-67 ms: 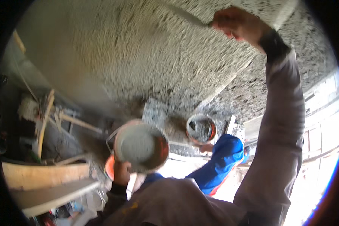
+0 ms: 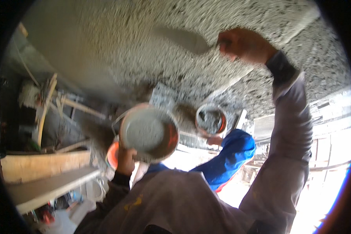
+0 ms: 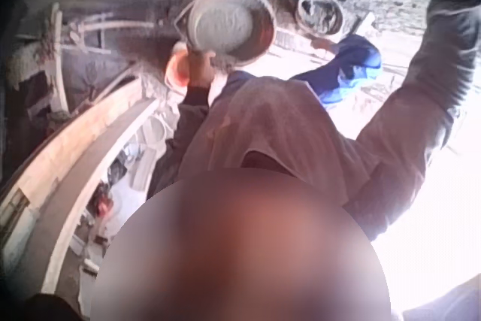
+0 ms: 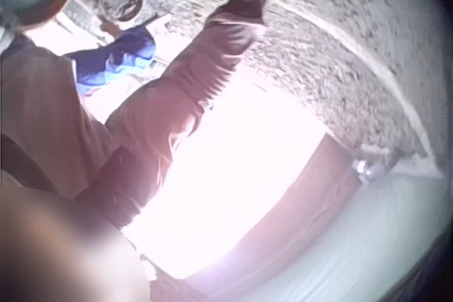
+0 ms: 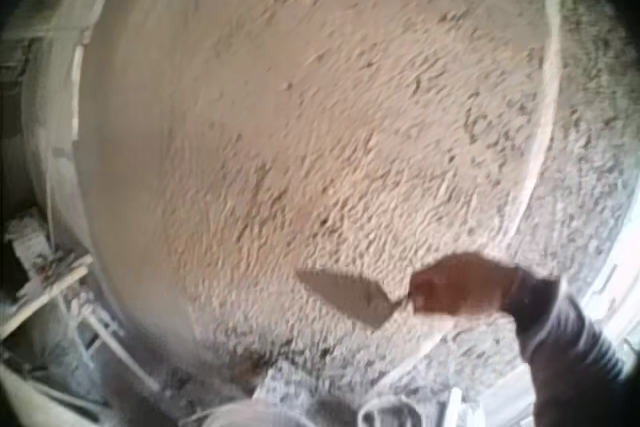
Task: The person scoops wet plaster from a bucket with a trowel and throws it onto the ceiling, repeating the motion to cover a large area. They occasionally pause to refill the bucket from a larger container and continue applying plaster in a rhythmic sequence.
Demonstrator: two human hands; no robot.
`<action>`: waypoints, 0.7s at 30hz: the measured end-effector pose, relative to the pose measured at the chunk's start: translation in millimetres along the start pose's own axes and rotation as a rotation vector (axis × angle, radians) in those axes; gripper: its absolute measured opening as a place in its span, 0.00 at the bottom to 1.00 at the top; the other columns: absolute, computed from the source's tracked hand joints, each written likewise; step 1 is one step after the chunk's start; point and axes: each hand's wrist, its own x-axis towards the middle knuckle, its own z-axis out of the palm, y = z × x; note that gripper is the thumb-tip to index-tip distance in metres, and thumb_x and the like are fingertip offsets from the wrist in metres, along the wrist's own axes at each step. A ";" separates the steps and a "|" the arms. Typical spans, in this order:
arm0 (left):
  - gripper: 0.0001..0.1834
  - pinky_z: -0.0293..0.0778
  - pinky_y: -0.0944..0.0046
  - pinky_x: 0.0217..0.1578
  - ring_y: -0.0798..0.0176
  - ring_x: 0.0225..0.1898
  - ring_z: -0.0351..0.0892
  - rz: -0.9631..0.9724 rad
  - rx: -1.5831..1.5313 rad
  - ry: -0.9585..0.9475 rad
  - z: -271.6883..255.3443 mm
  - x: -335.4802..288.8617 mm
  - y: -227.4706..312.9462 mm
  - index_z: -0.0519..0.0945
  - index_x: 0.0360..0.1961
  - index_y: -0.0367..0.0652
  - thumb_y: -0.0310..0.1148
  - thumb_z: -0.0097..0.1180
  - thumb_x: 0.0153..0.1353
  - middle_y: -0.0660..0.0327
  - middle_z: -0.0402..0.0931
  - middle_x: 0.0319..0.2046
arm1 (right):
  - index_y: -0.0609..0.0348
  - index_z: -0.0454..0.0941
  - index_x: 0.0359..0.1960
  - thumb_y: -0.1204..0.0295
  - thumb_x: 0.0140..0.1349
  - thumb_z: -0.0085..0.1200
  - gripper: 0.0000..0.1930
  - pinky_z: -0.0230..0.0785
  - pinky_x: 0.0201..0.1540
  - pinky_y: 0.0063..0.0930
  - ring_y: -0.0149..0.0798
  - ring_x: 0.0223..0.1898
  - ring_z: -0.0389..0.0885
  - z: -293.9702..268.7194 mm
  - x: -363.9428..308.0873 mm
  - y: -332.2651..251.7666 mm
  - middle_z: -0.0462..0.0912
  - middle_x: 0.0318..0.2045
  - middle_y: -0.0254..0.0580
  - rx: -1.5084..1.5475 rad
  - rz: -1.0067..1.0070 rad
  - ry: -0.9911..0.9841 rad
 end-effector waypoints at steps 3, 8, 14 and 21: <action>0.33 0.66 0.56 0.56 0.50 0.57 0.66 -0.630 -0.732 0.045 9.0 8.1 5.5 0.65 0.56 0.41 0.19 0.44 0.43 0.49 0.65 0.53 | 0.45 0.79 0.36 0.64 0.58 0.53 0.07 0.68 0.20 0.34 0.36 0.21 0.80 149.0 -14.5 -53.4 0.78 0.17 0.38 -0.225 -0.366 0.041; 0.40 0.73 0.62 0.49 0.57 0.53 0.70 -0.700 -0.888 0.245 18.7 30.5 24.8 0.59 0.64 0.46 0.20 0.41 0.43 0.53 0.65 0.55 | 0.52 0.81 0.31 0.67 0.55 0.54 0.06 0.71 0.21 0.39 0.43 0.22 0.82 297.0 -25.5 -136.5 0.81 0.17 0.39 -0.306 -0.138 -0.264; 0.40 0.77 0.63 0.28 0.59 0.41 0.75 -0.843 -1.041 0.267 2.5 29.4 29.1 0.59 0.64 0.49 0.20 0.42 0.43 0.56 0.67 0.51 | 0.53 0.79 0.35 0.56 0.56 0.56 0.14 0.72 0.24 0.45 0.51 0.25 0.83 311.6 -41.3 -148.0 0.82 0.20 0.43 0.101 -0.005 -0.277; 0.36 0.65 0.59 0.52 0.59 0.54 0.67 -0.629 -0.951 0.265 -0.4 17.4 15.9 0.63 0.60 0.45 0.21 0.44 0.43 0.56 0.65 0.56 | 0.49 0.77 0.36 0.51 0.58 0.54 0.17 0.73 0.30 0.52 0.52 0.30 0.83 252.0 -18.4 -159.1 0.82 0.25 0.48 0.176 0.052 -0.408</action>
